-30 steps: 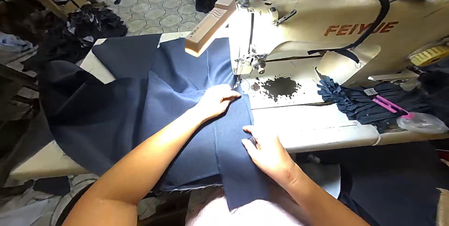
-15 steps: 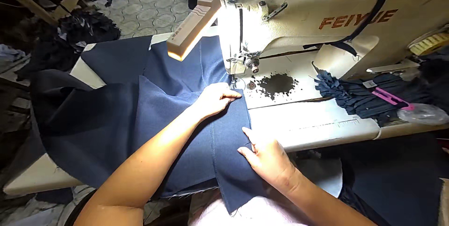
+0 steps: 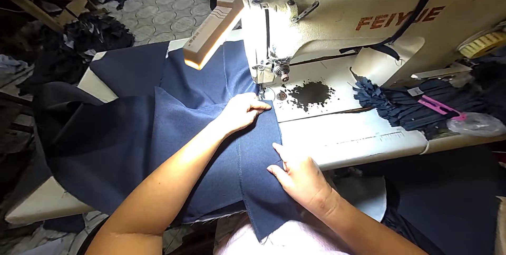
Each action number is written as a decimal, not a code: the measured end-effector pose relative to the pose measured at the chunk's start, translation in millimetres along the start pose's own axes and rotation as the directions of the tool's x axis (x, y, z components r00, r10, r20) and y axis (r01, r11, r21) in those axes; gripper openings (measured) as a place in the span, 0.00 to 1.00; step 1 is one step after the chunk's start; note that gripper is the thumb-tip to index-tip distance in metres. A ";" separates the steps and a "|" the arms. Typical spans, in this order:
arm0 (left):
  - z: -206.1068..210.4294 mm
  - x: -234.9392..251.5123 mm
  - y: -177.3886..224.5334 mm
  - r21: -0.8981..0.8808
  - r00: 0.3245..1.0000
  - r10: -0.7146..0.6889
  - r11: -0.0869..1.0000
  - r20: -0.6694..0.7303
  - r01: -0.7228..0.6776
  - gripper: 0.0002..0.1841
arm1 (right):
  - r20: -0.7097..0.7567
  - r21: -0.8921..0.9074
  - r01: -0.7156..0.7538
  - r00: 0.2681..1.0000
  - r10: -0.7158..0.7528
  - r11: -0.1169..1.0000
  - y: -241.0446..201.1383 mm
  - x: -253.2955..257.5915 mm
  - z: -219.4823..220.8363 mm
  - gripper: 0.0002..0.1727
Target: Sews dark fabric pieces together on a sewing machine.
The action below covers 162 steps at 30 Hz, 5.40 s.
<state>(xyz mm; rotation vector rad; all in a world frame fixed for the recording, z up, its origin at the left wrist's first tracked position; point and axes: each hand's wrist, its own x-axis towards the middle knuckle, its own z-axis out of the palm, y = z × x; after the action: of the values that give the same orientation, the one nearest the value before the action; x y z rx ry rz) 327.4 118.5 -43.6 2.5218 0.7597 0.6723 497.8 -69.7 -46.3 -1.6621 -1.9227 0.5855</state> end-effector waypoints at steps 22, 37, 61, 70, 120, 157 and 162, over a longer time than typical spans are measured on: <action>37.0 -30.9 49.0 0.314 0.970 -0.242 0.923 0.023 0.222 0.29 | 0.052 -0.050 0.005 0.999 -0.002 0.999 -6.9 5.9 -1.7 0.27; 24.7 -26.1 30.3 0.326 0.961 -0.276 0.911 0.024 0.253 0.29 | 0.164 -0.063 -0.058 0.984 0.068 0.996 -14.6 32.1 -3.1 0.29; 12.3 -11.5 25.4 0.233 0.942 -0.326 0.925 0.077 0.301 0.28 | -0.019 -0.025 0.008 1.000 -0.008 1.000 -7.6 38.0 4.9 0.23; 8.2 -53.2 49.0 0.256 0.948 -0.286 0.935 0.139 0.244 0.30 | -0.185 -0.010 0.577 0.802 -0.568 0.817 56.6 -4.6 3.8 0.13; 6.3 -71.1 35.8 0.248 0.988 -0.100 0.966 0.118 0.068 0.25 | -0.011 -0.079 0.680 0.731 -0.682 0.729 61.1 18.6 -18.9 0.13; -5.4 -45.3 9.3 0.226 0.990 -0.105 0.971 0.089 0.083 0.18 | 0.013 -0.097 0.558 0.829 -0.559 0.824 60.9 96.6 -29.4 0.15; 0.6 -49.0 21.2 0.206 0.988 -0.103 0.975 0.111 0.078 0.18 | 0.125 -0.195 0.624 0.781 -0.612 0.757 65.3 101.5 -32.4 0.23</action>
<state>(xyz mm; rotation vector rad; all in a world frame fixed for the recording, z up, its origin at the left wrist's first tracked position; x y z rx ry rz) 300.1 72.8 -49.0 2.6607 0.9344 0.4256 557.5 40.0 -51.7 -1.0055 -2.4787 0.1422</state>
